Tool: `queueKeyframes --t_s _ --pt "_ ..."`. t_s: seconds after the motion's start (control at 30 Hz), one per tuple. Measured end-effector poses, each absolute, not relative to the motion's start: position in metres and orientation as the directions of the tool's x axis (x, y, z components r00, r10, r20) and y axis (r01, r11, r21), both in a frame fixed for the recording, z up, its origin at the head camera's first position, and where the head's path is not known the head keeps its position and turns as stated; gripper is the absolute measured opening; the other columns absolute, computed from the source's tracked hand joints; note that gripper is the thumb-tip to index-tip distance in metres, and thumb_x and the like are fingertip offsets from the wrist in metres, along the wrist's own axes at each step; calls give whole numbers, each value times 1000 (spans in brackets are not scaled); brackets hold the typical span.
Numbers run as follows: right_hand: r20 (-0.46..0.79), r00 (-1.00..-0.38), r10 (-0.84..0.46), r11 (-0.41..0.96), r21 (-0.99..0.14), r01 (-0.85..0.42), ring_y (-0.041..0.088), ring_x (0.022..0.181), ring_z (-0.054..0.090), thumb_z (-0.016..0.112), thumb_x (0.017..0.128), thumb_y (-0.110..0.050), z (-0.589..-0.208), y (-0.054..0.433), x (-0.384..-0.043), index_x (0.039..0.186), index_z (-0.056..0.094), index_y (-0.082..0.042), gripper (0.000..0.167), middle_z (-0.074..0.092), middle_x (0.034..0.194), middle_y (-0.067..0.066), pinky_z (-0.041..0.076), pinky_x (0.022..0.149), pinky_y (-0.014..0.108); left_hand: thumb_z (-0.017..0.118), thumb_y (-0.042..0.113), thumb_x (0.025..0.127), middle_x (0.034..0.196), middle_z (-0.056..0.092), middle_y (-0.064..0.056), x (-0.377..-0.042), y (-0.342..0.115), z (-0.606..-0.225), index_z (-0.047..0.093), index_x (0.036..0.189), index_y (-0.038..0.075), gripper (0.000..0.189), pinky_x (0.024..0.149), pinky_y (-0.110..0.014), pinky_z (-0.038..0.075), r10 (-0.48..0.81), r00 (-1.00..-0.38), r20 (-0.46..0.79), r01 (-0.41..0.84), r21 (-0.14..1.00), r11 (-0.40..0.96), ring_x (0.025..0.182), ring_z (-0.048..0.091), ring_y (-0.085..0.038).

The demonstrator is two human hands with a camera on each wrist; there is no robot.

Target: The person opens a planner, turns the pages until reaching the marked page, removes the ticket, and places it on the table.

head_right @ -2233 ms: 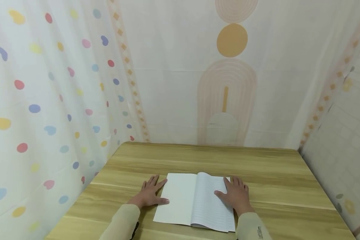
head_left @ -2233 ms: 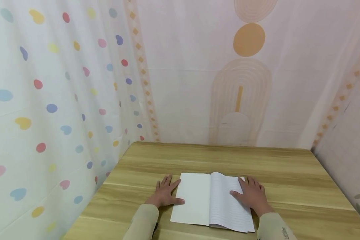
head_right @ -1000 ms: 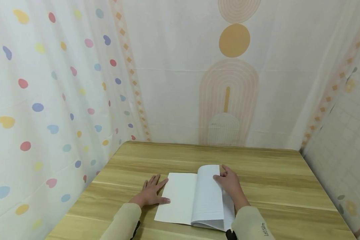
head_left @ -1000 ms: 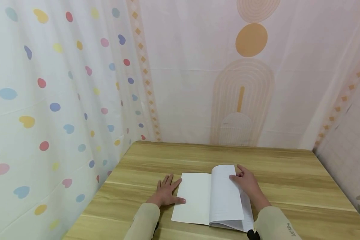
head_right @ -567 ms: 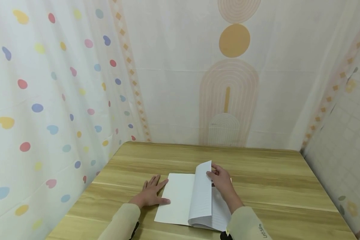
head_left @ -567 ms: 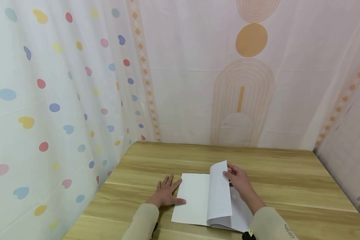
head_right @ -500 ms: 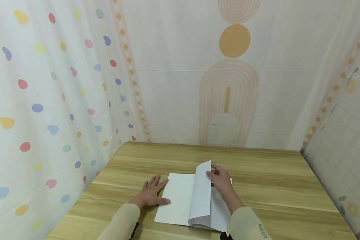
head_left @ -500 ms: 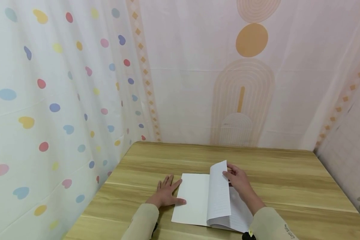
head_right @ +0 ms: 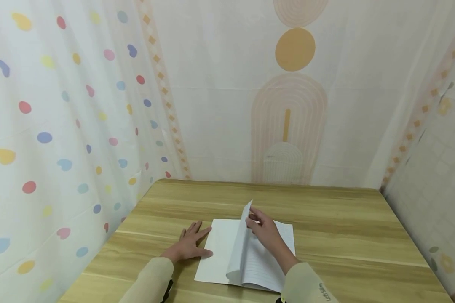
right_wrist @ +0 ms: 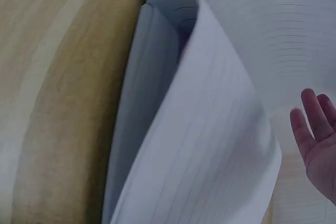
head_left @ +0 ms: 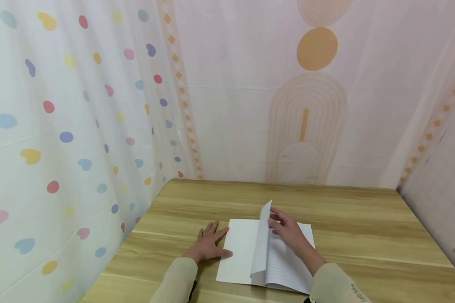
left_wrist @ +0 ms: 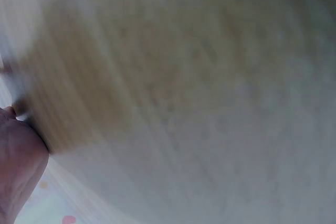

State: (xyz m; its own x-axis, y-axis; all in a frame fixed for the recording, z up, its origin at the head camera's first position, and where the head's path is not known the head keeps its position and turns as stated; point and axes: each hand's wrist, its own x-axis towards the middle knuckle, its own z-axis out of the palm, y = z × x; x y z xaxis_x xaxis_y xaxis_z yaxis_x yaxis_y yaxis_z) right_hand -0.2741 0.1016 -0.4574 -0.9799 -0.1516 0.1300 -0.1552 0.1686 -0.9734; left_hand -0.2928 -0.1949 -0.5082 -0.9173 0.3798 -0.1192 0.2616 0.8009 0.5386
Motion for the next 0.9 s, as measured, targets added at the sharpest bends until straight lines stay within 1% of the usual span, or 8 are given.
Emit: queueKeyframes --t_s 0.1,0.23,0.3,0.4,0.53,0.6,0.77,0.9 --pt "228 -939 -259 314 -899 -305 35 118 59 59 101 -17 -466 101 -271 143 50 1 47 61 130 20 46 99 50 77 50 81 162 9 -27 -293 -195 -509 40 153 12 89 114 -64 -2 382 -918 -106 268 545 795 148 2 -45" --pt "293 -835 -466 600 -589 -542 39 126 52 63 97 -31 -478 100 -267 136 59 -5 48 61 133 16 34 106 62 77 44 83 161 11 -27 -295 -196 -512 41 152 11 85 114 -64 -2 385 -918 -95 275 547 790 148 3 -45" --pt "251 -794 -553 675 -423 -604 40 131 47 66 93 -40 -483 100 -265 135 61 -9 52 58 136 16 27 108 66 76 41 84 160 14 -28 -297 -197 -514 41 152 10 83 114 -65 0 390 -918 -76 287 550 784 148 6 -45" --pt "143 -780 -609 726 -296 -621 39 137 40 68 89 -49 -486 100 -260 134 63 -15 56 54 140 16 18 109 69 68 33 90 159 19 -29 -299 -199 -515 42 151 7 71 114 -65 1 394 -918 -40 300 580 757 147 8 -46" --pt "76 -787 -613 750 -257 -609 39 140 36 69 87 -49 -487 101 -255 132 65 -19 54 51 144 15 17 110 68 49 22 103 158 20 -31 -298 -201 -513 40 150 1 53 113 -66 -3 387 -922 -6 282 675 682 147 7 -48" --pt "71 -790 -609 755 -253 -605 39 140 36 69 87 -48 -487 101 -254 132 65 -19 54 50 145 15 18 111 67 48 27 105 158 18 -30 -297 -201 -511 38 151 1 54 113 -66 -5 381 -924 -14 266 693 670 147 5 -48" --pt "62 -796 -602 754 -284 -592 39 141 35 69 88 -48 -490 103 -255 135 63 -16 57 48 147 16 21 111 65 69 54 88 161 11 -28 -296 -199 -510 35 154 8 87 113 -65 -4 391 -917 -80 269 600 753 148 2 -46" --pt "70 -818 -570 758 -339 -557 40 141 34 68 90 -49 -493 112 -257 140 57 -7 66 43 150 20 24 112 61 74 56 82 161 7 -28 -296 -196 -511 37 154 11 93 113 -65 -4 398 -911 -111 280 541 793 148 0 -46"
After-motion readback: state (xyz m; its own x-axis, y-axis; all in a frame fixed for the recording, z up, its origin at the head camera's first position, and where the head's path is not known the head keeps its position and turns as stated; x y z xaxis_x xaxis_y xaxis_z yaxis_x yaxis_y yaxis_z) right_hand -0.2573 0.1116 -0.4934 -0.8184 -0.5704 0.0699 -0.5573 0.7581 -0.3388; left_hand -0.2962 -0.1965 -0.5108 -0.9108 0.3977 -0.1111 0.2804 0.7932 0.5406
